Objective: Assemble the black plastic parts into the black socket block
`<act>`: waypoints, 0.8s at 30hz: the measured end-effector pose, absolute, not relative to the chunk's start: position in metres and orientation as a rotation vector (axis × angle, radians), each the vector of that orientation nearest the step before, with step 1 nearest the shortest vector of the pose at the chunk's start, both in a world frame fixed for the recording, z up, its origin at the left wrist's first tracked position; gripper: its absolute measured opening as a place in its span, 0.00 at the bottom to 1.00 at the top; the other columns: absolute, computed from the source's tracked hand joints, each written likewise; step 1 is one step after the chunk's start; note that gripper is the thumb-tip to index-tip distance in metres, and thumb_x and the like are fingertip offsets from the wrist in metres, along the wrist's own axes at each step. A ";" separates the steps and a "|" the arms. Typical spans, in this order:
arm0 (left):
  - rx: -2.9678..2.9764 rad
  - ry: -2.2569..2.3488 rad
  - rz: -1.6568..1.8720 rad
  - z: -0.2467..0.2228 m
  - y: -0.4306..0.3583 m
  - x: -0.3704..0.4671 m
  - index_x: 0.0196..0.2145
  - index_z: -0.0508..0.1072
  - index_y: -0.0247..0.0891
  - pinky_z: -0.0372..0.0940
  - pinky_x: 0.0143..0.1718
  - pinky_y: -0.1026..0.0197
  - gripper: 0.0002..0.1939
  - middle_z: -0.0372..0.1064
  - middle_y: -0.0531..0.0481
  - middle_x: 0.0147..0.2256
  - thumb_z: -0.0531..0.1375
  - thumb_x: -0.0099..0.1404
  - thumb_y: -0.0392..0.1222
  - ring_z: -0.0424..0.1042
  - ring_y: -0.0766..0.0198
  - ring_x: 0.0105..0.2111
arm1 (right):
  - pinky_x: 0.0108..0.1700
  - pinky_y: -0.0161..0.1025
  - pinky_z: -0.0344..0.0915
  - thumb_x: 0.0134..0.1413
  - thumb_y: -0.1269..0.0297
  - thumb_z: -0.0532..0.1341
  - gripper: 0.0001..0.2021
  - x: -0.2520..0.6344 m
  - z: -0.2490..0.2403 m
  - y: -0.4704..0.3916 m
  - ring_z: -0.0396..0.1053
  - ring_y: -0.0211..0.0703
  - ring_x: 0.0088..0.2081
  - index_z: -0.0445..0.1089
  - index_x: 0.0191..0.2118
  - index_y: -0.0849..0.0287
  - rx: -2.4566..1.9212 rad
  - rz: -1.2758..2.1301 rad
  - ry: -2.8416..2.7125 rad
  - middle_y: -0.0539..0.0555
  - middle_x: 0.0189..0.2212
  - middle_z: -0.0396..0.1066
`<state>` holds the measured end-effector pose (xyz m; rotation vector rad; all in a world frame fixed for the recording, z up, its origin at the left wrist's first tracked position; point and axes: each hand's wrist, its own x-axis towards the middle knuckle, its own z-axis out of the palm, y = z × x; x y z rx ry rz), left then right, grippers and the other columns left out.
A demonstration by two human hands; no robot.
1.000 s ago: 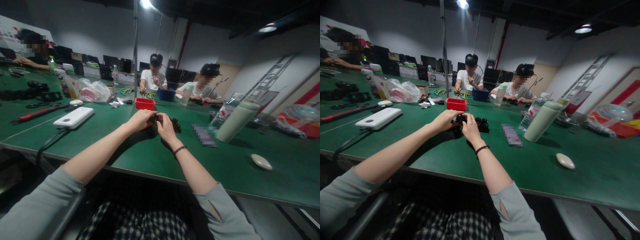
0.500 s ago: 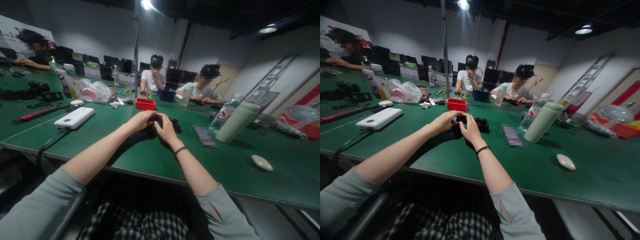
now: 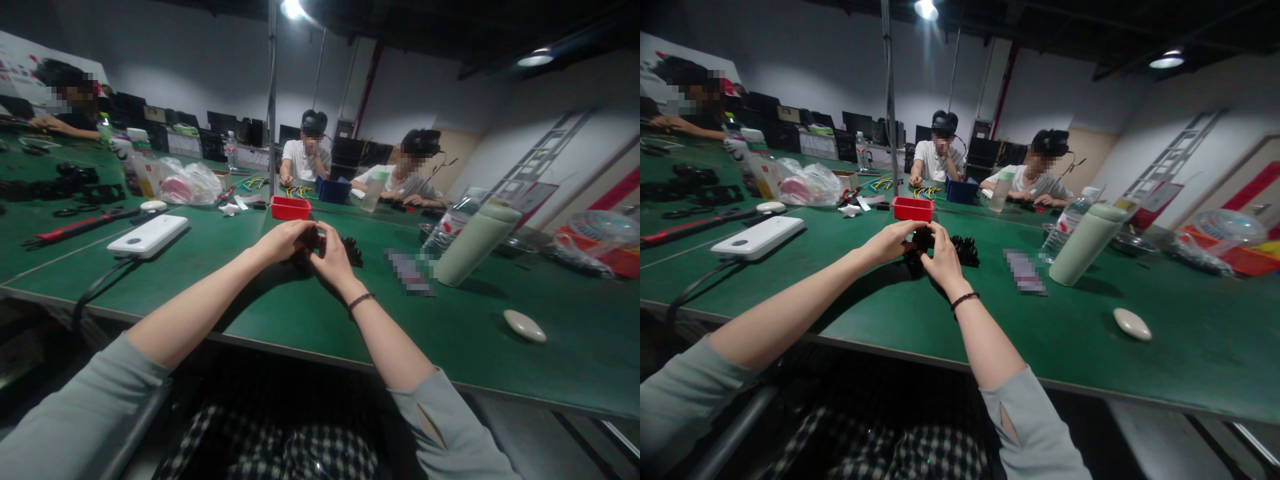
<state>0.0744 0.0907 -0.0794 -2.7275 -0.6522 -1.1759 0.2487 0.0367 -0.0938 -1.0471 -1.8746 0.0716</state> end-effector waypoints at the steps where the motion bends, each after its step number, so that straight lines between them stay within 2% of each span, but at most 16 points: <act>1: -2.727 -0.652 -1.174 -0.079 0.090 0.075 0.55 0.66 0.31 0.70 0.50 0.51 0.27 0.72 0.37 0.49 0.60 0.57 0.24 0.73 0.54 0.50 | 0.55 0.53 0.69 0.45 0.74 0.61 0.29 0.249 -0.093 0.036 0.71 0.50 0.48 0.58 0.56 0.59 -1.065 0.068 -1.872 0.63 0.57 0.64; 8: -2.721 -0.662 -1.142 -0.085 0.086 0.080 0.55 0.65 0.30 0.70 0.51 0.50 0.27 0.72 0.37 0.50 0.58 0.57 0.23 0.73 0.54 0.50 | 0.55 0.53 0.67 0.43 0.73 0.61 0.27 0.249 -0.096 0.032 0.70 0.52 0.50 0.60 0.54 0.59 -1.145 0.047 -1.840 0.62 0.51 0.69; 12: -2.693 -0.632 -1.146 -0.086 0.083 0.079 0.56 0.64 0.31 0.70 0.51 0.50 0.27 0.72 0.37 0.49 0.58 0.58 0.24 0.73 0.55 0.49 | 0.53 0.52 0.68 0.43 0.72 0.62 0.27 0.247 -0.098 0.030 0.70 0.52 0.47 0.61 0.53 0.59 -1.172 0.016 -1.794 0.61 0.49 0.70; 18: -2.572 -0.542 -1.171 -0.078 0.088 0.069 0.52 0.66 0.30 0.72 0.47 0.51 0.20 0.72 0.38 0.46 0.57 0.62 0.26 0.73 0.56 0.46 | 0.54 0.52 0.67 0.44 0.69 0.62 0.28 0.247 -0.092 0.033 0.68 0.54 0.51 0.59 0.55 0.60 -1.170 -0.044 -1.739 0.63 0.51 0.67; 24: -2.496 -0.548 -1.255 -0.067 0.091 0.070 0.50 0.67 0.33 0.71 0.50 0.49 0.16 0.71 0.40 0.47 0.57 0.64 0.28 0.72 0.57 0.48 | 0.56 0.55 0.64 0.46 0.68 0.63 0.26 0.254 -0.083 0.030 0.68 0.56 0.52 0.62 0.53 0.59 -1.267 -0.064 -1.892 0.62 0.50 0.70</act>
